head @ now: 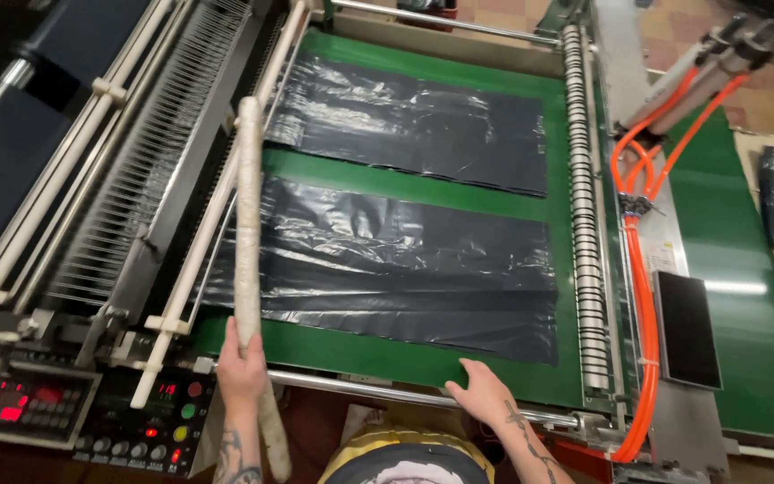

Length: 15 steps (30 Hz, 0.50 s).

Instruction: Using a long tube to smooth and guide black plastic bags on a conveyor belt as they exit a production machine.

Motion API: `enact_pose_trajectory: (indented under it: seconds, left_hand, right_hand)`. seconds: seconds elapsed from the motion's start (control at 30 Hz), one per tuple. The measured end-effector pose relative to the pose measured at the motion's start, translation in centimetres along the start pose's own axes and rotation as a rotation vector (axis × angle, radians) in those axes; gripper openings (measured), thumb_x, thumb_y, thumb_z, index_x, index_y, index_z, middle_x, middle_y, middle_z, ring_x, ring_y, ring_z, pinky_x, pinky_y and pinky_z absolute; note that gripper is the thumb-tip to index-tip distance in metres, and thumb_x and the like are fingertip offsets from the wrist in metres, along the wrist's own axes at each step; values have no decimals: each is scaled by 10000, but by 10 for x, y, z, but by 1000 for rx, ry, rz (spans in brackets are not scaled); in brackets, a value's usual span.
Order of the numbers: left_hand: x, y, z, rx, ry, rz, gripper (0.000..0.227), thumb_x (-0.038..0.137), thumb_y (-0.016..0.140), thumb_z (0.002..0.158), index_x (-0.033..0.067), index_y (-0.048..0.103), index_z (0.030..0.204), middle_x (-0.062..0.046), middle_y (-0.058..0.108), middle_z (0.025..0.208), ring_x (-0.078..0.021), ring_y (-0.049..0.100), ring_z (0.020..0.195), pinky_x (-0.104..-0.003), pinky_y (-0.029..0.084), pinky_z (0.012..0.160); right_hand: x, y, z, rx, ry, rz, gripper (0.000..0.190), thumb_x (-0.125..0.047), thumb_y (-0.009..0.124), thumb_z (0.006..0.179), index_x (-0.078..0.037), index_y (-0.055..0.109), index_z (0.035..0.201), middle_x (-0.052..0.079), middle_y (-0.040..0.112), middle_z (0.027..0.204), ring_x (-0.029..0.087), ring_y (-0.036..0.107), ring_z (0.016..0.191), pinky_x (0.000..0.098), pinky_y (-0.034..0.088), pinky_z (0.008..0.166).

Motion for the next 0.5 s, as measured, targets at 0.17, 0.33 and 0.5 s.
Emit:
enact_pose_trajectory:
  seconds: [0.17,0.33,0.5]
  left_hand:
    - [95,31,49,-88,28,112,679,408,552,963,110,439,1562,-186,575,1451,-395,564,1262,-483,437,1019]
    - [221,150,38,-412,112,79,675,487,637,938,108,541,1487,-291,673,1257,-472,624,1195,-577,483,997]
    - [225,288,-17,-737,278,33,645,442,608,938,133,514,1496,-244,665,1303,-404,622,1237,-530,496,1047]
  right_hand:
    - [-76,-14,-7,-7,-325,377,666,-399,685,895,-194,492,1498,6,554,1523,179,561,1375,392,454,1141]
    - [-79,-17,84,241,-667,1060,589,-99,690,934,-39,491,1485,221,399,1580,417,556,1308,480,524,1054]
    - [-5,-43,32,513,-242,540,545,-345,691,949,-25,576,1375,209,600,1379,329,703,1127,436,594,944]
Point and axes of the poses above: each hand's wrist, its own z-axis towards the middle knuckle, its own y-axis out of the palm, x = y × z, the point moved 8 cm from there along z, towards the middle knuckle
